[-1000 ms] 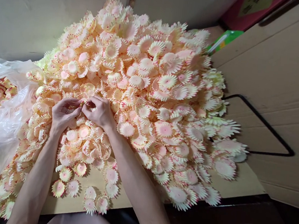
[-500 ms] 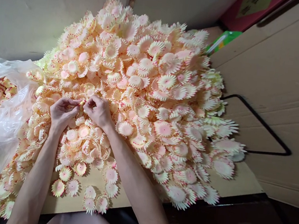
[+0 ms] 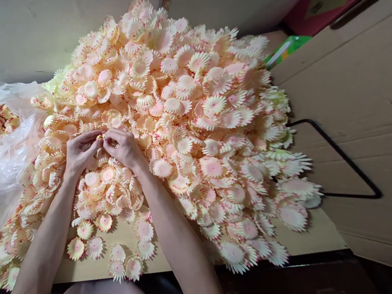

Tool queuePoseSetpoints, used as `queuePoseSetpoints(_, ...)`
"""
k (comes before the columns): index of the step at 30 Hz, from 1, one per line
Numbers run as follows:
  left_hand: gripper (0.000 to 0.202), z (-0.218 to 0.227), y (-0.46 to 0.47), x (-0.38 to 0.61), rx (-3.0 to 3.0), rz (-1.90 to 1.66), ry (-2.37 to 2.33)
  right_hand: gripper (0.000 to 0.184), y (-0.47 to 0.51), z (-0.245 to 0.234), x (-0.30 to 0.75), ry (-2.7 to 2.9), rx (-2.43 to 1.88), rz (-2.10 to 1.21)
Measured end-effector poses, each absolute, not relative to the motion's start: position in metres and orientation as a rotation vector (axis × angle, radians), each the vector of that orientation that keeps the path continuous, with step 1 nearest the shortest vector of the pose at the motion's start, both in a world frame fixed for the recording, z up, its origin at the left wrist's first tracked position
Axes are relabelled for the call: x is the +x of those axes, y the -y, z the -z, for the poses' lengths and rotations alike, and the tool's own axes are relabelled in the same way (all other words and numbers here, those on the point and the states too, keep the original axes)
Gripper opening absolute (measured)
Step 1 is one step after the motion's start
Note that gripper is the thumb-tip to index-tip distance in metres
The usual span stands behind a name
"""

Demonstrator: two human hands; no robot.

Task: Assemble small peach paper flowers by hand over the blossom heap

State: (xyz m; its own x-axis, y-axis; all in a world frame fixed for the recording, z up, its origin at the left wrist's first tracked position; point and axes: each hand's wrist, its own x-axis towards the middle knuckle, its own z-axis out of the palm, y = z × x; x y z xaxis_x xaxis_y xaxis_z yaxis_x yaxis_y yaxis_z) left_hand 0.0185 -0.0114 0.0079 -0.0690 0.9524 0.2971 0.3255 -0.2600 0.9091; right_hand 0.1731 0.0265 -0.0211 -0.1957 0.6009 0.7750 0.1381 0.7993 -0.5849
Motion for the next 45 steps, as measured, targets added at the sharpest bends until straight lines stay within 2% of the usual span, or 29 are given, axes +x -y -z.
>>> queuePoseSetpoints(3,0.042,-0.003,0.011,0.017,1.677,-1.339,-1.439,0.016,-0.027,0.021,0.174,1.722,-0.623,-0.417)
queuePoseSetpoints(9,0.035,0.007,0.004,0.009,2.125,-1.276,-1.422,0.019,-0.027,0.018,0.176,1.646,-0.785,-0.42)
queuePoseSetpoints(14,0.033,0.008,0.004,0.01,2.249,-1.29,-1.419,0.019,-0.026,0.019,0.175,1.642,-0.837,-0.368)
queuePoseSetpoints(29,0.032,0.005,0.011,0.015,1.911,-1.386,-1.356,0.018,-0.021,0.018,0.171,1.391,-0.896,-0.635)
queuePoseSetpoints(33,0.03,0.002,0.013,0.017,1.796,-1.437,-1.392,0.019,-0.019,0.015,0.172,1.443,-0.838,-0.593)
queuePoseSetpoints(38,0.049,-0.002,0.011,0.018,1.815,-1.482,-1.392,0.016,-0.019,0.014,0.171,1.547,-0.724,-0.446)
queuePoseSetpoints(42,0.028,-0.002,0.009,0.017,2.059,-1.446,-1.44,0.015,-0.02,0.016,0.171,1.617,-0.659,-0.374)
queuePoseSetpoints(45,0.022,0.002,0.007,0.016,1.999,-1.441,-1.504,0.016,-0.02,0.018,0.171,1.638,-0.672,-0.355)
